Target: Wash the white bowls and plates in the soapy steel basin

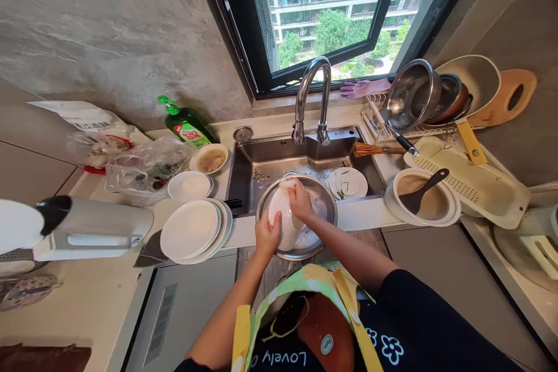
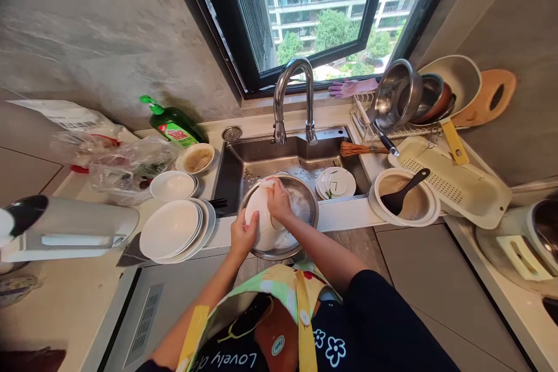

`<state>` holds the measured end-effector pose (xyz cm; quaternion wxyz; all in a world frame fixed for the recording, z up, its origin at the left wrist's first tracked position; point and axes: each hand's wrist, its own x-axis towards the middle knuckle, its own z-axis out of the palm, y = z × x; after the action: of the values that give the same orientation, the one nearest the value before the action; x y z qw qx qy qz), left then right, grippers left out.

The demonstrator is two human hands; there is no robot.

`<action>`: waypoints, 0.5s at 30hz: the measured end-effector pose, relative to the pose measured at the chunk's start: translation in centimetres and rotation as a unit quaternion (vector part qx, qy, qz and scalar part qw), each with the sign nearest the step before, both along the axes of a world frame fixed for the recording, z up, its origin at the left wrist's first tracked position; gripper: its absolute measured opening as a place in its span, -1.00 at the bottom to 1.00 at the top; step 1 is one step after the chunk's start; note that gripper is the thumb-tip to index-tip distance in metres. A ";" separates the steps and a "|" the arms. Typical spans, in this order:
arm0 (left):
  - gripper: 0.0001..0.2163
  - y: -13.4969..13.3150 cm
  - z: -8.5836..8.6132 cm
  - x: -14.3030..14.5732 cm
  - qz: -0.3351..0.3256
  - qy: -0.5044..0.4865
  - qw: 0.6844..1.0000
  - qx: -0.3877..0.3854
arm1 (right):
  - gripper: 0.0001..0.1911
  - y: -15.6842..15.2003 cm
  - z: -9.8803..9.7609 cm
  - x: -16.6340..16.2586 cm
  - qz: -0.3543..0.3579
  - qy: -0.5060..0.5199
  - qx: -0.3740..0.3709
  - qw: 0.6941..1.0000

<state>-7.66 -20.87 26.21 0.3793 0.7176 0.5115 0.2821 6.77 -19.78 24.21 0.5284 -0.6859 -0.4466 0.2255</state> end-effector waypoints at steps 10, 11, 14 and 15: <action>-0.74 -0.5 0.1 -0.6 0.001 0.027 1.000 0.004 | -0.77 -0.5 -1.2 1.3 -0.088 0.041 -0.232 0.968; -0.75 -0.4 0.2 -0.6 -0.002 0.035 0.999 0.008 | -0.75 -0.7 -0.5 0.7 -0.066 0.028 -0.197 0.978; -0.76 0.1 0.3 -0.7 -0.005 0.039 0.999 0.017 | -0.69 -1.4 1.7 -1.5 0.031 -0.025 -0.036 0.999; -0.75 0.2 0.3 -0.7 -0.007 0.031 0.999 0.013 | -0.68 -1.6 2.3 -2.3 0.066 -0.045 0.013 0.997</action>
<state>-8.36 -20.63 26.49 0.3559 0.7342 0.5148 0.2634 4.50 -21.39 26.49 0.5007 -0.6576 -0.5167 0.2233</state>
